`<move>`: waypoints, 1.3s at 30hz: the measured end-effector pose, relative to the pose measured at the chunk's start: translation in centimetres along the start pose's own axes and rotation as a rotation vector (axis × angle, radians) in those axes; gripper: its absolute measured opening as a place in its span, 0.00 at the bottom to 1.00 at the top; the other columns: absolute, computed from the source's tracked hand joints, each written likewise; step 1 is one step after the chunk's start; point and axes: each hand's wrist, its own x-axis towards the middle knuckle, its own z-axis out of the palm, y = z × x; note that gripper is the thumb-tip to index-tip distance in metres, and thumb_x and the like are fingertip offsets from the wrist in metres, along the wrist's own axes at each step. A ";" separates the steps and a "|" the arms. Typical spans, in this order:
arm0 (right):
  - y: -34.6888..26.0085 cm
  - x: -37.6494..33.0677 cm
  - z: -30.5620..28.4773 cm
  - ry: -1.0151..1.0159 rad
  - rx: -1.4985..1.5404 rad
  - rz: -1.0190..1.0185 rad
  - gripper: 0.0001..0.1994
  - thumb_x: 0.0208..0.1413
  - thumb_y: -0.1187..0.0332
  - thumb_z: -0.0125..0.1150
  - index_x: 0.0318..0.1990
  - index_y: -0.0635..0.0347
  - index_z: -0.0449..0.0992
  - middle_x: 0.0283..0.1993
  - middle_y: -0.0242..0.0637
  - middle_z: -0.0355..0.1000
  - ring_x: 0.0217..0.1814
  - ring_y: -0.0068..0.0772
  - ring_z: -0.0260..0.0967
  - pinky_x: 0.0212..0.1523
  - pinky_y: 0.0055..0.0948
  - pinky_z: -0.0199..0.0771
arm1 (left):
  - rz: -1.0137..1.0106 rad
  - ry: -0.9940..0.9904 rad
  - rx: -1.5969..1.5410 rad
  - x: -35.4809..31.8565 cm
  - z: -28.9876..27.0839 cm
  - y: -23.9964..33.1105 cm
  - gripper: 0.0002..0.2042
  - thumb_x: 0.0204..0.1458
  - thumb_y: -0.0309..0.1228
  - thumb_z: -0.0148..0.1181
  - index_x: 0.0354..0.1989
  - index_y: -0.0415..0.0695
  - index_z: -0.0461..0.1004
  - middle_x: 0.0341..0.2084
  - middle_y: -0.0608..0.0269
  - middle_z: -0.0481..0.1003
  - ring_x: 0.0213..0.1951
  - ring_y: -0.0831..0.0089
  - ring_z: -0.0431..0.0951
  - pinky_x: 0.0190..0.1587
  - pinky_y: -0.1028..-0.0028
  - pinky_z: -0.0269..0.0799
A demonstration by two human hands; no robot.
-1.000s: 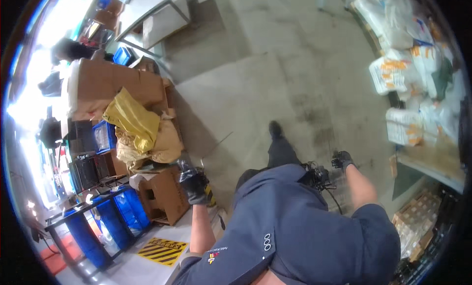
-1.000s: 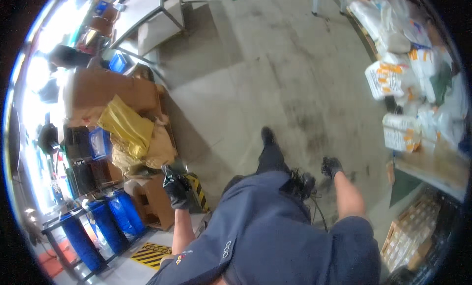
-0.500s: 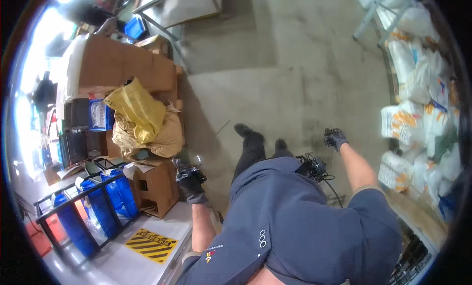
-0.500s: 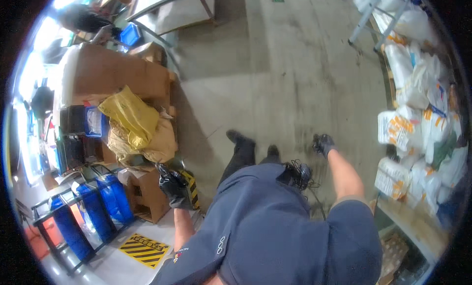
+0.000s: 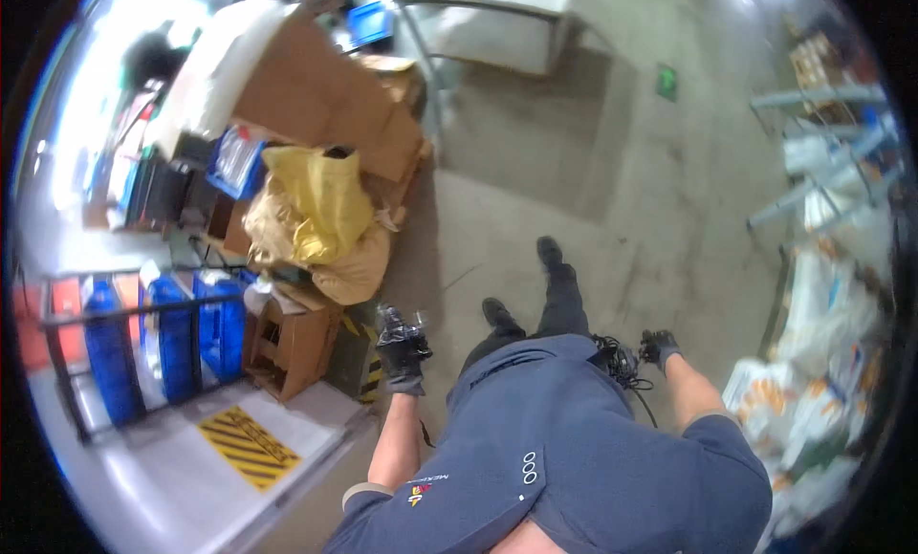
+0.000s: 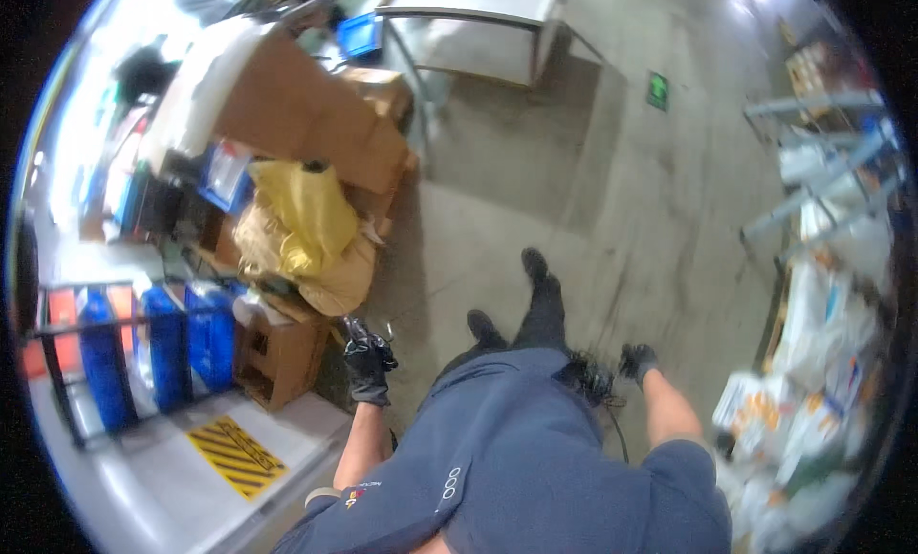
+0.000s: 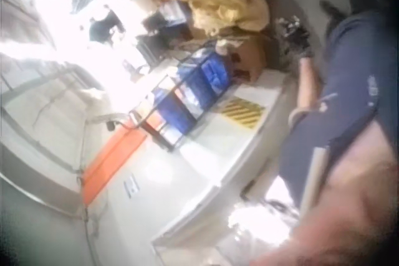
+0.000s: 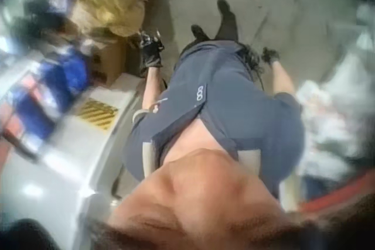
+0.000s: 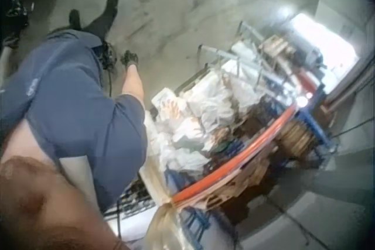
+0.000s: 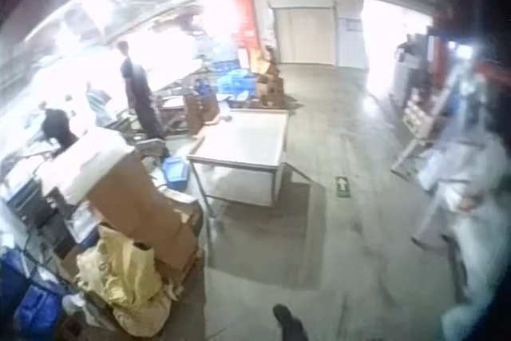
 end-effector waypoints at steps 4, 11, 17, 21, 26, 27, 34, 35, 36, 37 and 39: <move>3.3 11.5 -5.3 -0.351 -0.238 0.003 0.13 0.54 0.56 0.46 0.38 0.53 0.70 0.33 0.39 0.71 0.30 0.40 0.70 0.29 0.38 0.69 | -0.246 -0.194 0.249 -0.5 1.2 -0.8 0.08 0.54 0.30 0.47 0.37 0.40 0.68 0.09 0.71 0.61 0.12 0.82 0.64 0.15 0.77 0.60; -1.7 38.5 -11.4 -0.513 0.381 0.233 0.15 0.57 0.57 0.45 0.36 0.59 0.73 0.27 0.46 0.73 0.22 0.42 0.70 0.20 0.36 0.69 | -0.319 0.002 0.241 -0.2 6.3 0.6 0.19 0.49 0.34 0.53 0.46 0.33 0.67 0.11 0.58 0.66 0.13 0.70 0.68 0.16 0.74 0.63; -30.0 51.8 -12.6 -0.723 0.190 -0.068 0.15 0.56 0.56 0.50 0.38 0.58 0.75 0.30 0.41 0.75 0.31 0.37 0.73 0.27 0.32 0.73 | -0.897 0.265 -0.743 3.3 5.1 17.7 0.16 0.56 0.41 0.49 0.26 0.41 0.70 0.13 0.66 0.67 0.15 0.77 0.69 0.15 0.77 0.62; -46.8 47.7 -12.3 -1.197 0.478 0.189 0.22 0.56 0.49 0.48 0.40 0.60 0.76 0.31 0.38 0.75 0.29 0.28 0.72 0.32 0.28 0.73 | -0.727 0.487 -0.837 4.6 8.8 17.6 0.21 0.58 0.45 0.45 0.16 0.47 0.66 0.12 0.67 0.67 0.13 0.77 0.67 0.15 0.75 0.62; -53.5 43.9 -9.4 -1.610 0.754 0.705 0.24 0.56 0.46 0.47 0.44 0.59 0.74 0.37 0.36 0.75 0.36 0.28 0.72 0.41 0.28 0.73 | -0.805 0.582 -1.033 5.5 11.1 21.0 0.19 0.58 0.43 0.45 0.24 0.42 0.72 0.18 0.64 0.72 0.20 0.74 0.71 0.27 0.75 0.69; -55.3 42.1 -10.0 -1.616 0.986 0.713 0.23 0.56 0.48 0.46 0.45 0.59 0.73 0.39 0.35 0.74 0.39 0.29 0.71 0.44 0.28 0.71 | -0.789 0.562 -0.930 4.6 11.7 20.3 0.19 0.58 0.44 0.45 0.24 0.42 0.72 0.18 0.64 0.72 0.21 0.74 0.71 0.27 0.76 0.69; -55.4 38.0 -9.7 -1.709 0.984 0.537 0.16 0.58 0.58 0.47 0.44 0.59 0.72 0.40 0.35 0.73 0.42 0.33 0.69 0.48 0.32 0.68 | -0.943 0.508 -0.870 -0.8 12.0 21.3 0.20 0.59 0.45 0.40 0.31 0.41 0.73 0.20 0.65 0.72 0.25 0.77 0.71 0.30 0.73 0.68; -55.4 37.5 -9.8 -1.729 0.967 0.526 0.14 0.57 0.59 0.48 0.42 0.58 0.73 0.39 0.35 0.73 0.41 0.33 0.69 0.46 0.31 0.69 | -0.870 0.516 -0.884 -1.3 11.3 22.4 0.19 0.59 0.44 0.41 0.34 0.42 0.73 0.23 0.65 0.73 0.27 0.77 0.72 0.31 0.74 0.69; -55.3 37.2 -9.4 -1.738 0.947 0.525 0.14 0.57 0.59 0.48 0.42 0.58 0.73 0.39 0.35 0.73 0.41 0.33 0.69 0.46 0.31 0.69 | -0.797 0.524 -0.897 -2.0 10.8 23.0 0.18 0.59 0.44 0.42 0.36 0.43 0.73 0.26 0.65 0.74 0.29 0.77 0.72 0.33 0.74 0.70; -54.9 37.1 -8.8 -1.791 0.923 0.443 0.12 0.55 0.63 0.49 0.41 0.57 0.73 0.37 0.35 0.73 0.40 0.32 0.69 0.44 0.31 0.70 | -0.796 0.542 -0.905 -3.1 11.5 22.0 0.18 0.59 0.44 0.42 0.36 0.43 0.73 0.26 0.65 0.74 0.29 0.77 0.72 0.33 0.74 0.70; -51.0 39.2 -5.5 -1.846 0.890 0.346 0.10 0.54 0.66 0.51 0.41 0.57 0.73 0.36 0.35 0.73 0.39 0.31 0.69 0.41 0.30 0.70 | -0.618 0.591 -1.215 -5.2 13.1 19.7 0.16 0.59 0.42 0.42 0.43 0.42 0.70 0.35 0.61 0.74 0.36 0.70 0.74 0.39 0.72 0.72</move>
